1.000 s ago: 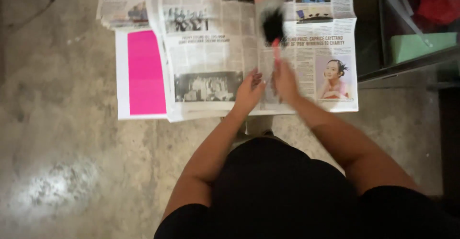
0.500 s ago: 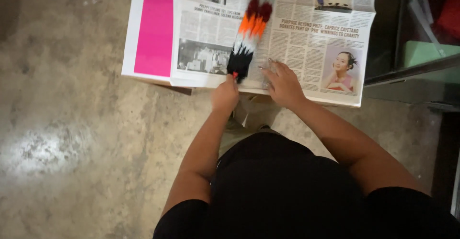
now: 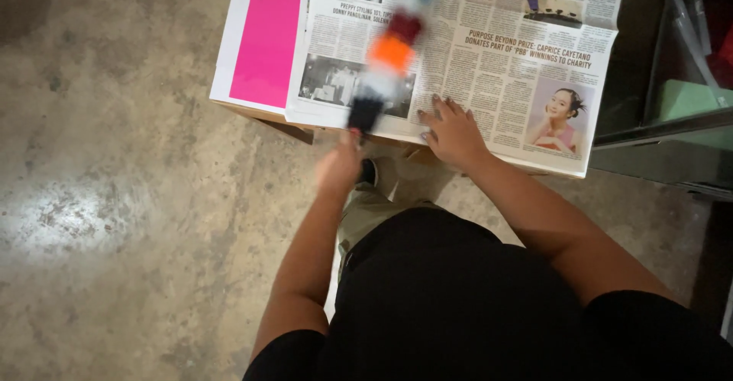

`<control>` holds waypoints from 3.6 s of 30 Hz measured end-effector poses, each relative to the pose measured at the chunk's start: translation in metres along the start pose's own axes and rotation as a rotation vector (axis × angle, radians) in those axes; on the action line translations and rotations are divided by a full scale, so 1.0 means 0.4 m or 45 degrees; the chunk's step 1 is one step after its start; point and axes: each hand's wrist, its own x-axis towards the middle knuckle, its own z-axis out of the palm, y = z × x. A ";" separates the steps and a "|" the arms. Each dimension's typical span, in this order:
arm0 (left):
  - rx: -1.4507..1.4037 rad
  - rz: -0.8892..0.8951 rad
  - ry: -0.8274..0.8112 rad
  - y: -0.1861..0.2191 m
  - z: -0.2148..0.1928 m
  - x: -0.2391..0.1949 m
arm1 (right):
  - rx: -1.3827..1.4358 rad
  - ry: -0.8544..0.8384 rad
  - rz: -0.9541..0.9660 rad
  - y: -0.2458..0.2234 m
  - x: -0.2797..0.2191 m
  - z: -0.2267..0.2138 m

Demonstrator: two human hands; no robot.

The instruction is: The person uses a feather duster to sweep dust off the pages of a newspaper laid out on a table. They repeatedly turn the pages to clean both sides and then fold the newspaper.

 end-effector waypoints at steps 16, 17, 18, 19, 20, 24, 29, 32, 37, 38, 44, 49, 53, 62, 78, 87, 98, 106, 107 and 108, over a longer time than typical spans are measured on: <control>-0.175 -0.094 0.210 -0.068 -0.113 0.172 | 0.042 0.008 0.053 -0.005 0.002 0.007; -0.172 -0.087 0.212 -0.011 -0.133 0.228 | 0.046 0.013 0.058 -0.010 -0.001 0.005; -0.009 0.171 0.814 0.045 -0.154 0.284 | 0.005 0.004 0.063 -0.016 -0.004 0.002; 0.155 0.431 1.416 0.107 -0.176 0.343 | -0.044 -0.005 0.069 -0.017 -0.005 -0.006; 0.151 0.435 1.424 0.146 -0.155 0.401 | -0.047 0.002 0.075 -0.020 -0.006 -0.004; -0.495 0.044 -0.342 0.238 -0.049 0.594 | -0.054 0.062 0.069 -0.018 -0.002 0.016; -0.190 0.188 -0.427 0.168 -0.074 0.738 | -0.071 0.178 0.068 -0.015 -0.004 0.044; -0.400 -0.054 -0.307 0.083 -0.137 0.778 | -0.182 0.311 0.074 -0.008 0.000 0.083; -0.256 0.023 0.555 0.030 0.031 0.808 | -0.097 0.373 0.122 -0.033 0.002 0.068; -0.255 0.027 0.550 0.020 -0.008 0.788 | -0.094 0.370 0.127 -0.038 0.004 0.072; -0.286 -0.034 -0.341 -0.083 -0.111 0.790 | -0.138 0.551 0.132 -0.045 0.014 0.085; -0.187 -0.229 -0.030 -0.253 -0.027 0.829 | -0.126 0.497 0.188 -0.049 0.018 0.089; 0.029 -0.245 0.510 -0.347 -0.004 0.786 | -0.130 0.451 0.206 -0.041 0.015 0.107; -0.092 -0.295 0.365 -0.470 -0.027 0.654 | 0.364 0.537 0.339 0.111 -0.015 0.127; -0.289 -0.165 0.258 -0.073 -0.072 0.441 | 0.015 0.898 1.621 0.429 -0.329 0.163; -0.305 -0.325 0.109 -0.076 -0.021 0.411 | 0.279 0.920 1.585 0.506 -0.354 0.185; -0.485 -0.425 -0.059 -0.153 -0.037 0.514 | 0.008 1.123 1.467 0.516 -0.329 0.137; -1.162 -0.553 0.102 -0.316 0.140 0.714 | 1.960 1.332 0.938 0.373 -0.153 -0.146; -1.164 -0.557 0.106 -0.310 0.133 0.733 | 1.960 1.329 0.932 0.391 -0.147 -0.148; -1.236 -0.581 0.077 -0.305 0.126 0.754 | 2.180 1.329 0.854 0.409 -0.138 -0.151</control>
